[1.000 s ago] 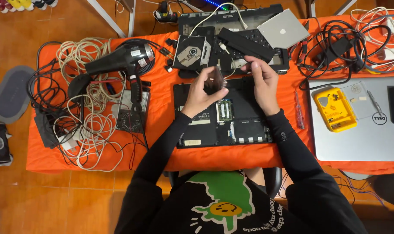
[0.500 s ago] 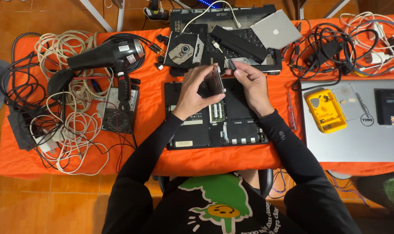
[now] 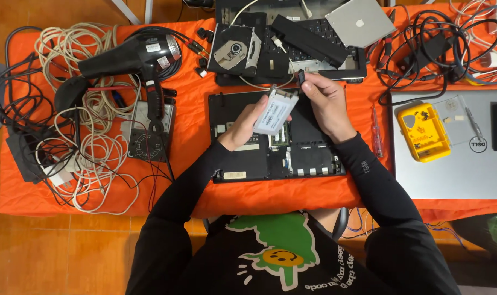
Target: Removing and re-installing a hard drive from a laptop using a screwdriver.
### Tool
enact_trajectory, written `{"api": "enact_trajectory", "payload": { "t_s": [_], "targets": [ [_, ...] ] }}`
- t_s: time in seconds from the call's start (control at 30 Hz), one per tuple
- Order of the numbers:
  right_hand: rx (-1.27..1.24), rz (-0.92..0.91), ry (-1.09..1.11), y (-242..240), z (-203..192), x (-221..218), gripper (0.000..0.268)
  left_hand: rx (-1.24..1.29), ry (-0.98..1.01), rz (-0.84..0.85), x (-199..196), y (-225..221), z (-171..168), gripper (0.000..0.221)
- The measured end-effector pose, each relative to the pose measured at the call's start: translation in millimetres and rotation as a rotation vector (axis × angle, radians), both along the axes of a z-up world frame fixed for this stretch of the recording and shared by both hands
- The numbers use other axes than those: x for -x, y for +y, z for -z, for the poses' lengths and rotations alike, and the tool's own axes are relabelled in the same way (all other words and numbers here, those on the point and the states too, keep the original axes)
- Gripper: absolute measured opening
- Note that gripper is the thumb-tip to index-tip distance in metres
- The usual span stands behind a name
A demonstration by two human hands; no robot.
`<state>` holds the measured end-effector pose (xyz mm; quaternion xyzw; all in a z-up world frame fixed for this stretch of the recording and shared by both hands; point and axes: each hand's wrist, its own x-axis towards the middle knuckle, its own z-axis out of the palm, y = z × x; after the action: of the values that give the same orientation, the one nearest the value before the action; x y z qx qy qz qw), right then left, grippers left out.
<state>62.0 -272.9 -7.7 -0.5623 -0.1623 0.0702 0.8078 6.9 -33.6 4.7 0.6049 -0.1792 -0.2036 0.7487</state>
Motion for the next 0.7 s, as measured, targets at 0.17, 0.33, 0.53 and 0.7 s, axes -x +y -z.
{"api": "enact_trajectory", "payload": {
  "t_s": [0.17,0.33,0.53,0.7],
  "targets": [
    [-0.061,-0.096,0.091,4,-11,9,0.033,0.13,0.129,0.081,-4,1,5,0.072],
    [-0.163,-0.214,0.19,3,-23,11,0.033,0.265,0.2,0.195,-2,2,-1,0.065],
    [-0.155,-0.221,0.187,0,-14,10,0.028,0.344,0.18,0.216,-1,4,2,0.06],
    [-0.086,-0.165,0.208,0,-11,8,0.027,0.218,0.184,0.212,2,3,-21,0.062]
  ]
}}
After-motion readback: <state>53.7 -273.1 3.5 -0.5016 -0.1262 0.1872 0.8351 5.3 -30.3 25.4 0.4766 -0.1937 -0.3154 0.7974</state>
